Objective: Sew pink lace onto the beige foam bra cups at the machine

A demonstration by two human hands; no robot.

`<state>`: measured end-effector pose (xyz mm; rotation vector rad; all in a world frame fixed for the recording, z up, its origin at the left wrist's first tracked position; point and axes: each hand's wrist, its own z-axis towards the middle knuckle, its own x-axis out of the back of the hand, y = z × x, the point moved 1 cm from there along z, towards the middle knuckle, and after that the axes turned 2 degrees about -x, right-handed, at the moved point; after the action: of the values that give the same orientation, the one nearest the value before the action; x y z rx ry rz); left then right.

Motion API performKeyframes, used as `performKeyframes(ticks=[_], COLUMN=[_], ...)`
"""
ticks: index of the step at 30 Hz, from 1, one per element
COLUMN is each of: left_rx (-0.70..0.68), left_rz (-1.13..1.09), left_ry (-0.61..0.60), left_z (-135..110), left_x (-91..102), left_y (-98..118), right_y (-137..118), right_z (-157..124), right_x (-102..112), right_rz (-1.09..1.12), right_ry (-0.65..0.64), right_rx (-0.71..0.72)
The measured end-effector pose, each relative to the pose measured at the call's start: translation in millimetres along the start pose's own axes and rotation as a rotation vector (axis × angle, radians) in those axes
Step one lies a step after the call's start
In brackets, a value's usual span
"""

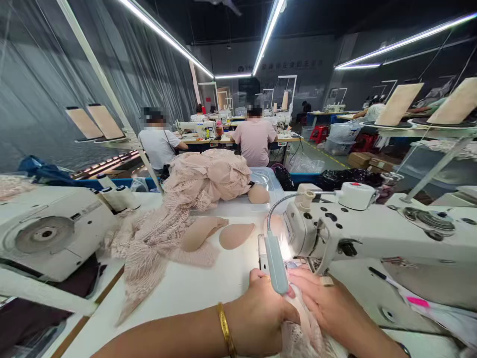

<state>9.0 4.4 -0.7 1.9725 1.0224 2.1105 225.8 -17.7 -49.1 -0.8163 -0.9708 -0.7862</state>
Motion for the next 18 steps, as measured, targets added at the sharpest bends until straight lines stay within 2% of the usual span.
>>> performKeyframes(ticks=[6, 13, 18], left_rx=[-0.011, -0.045, -0.071], left_rz=[0.022, 0.038, 0.075], left_ry=[0.007, 0.030, 0.036], left_z=[-1.9, -6.5, -8.6], left_x=[-4.1, -10.4, -8.0], left_y=[-2.1, -9.9, -13.8], right_y=[3.1, 1.6, 2.4], right_z=[-4.2, -5.8, -7.7], right_x=[-1.4, 7.0, 6.7], right_rz=[0.032, 0.090, 0.081], right_ry=[0.033, -0.081, -0.080], right_rx=[0.012, 0.030, 0.001])
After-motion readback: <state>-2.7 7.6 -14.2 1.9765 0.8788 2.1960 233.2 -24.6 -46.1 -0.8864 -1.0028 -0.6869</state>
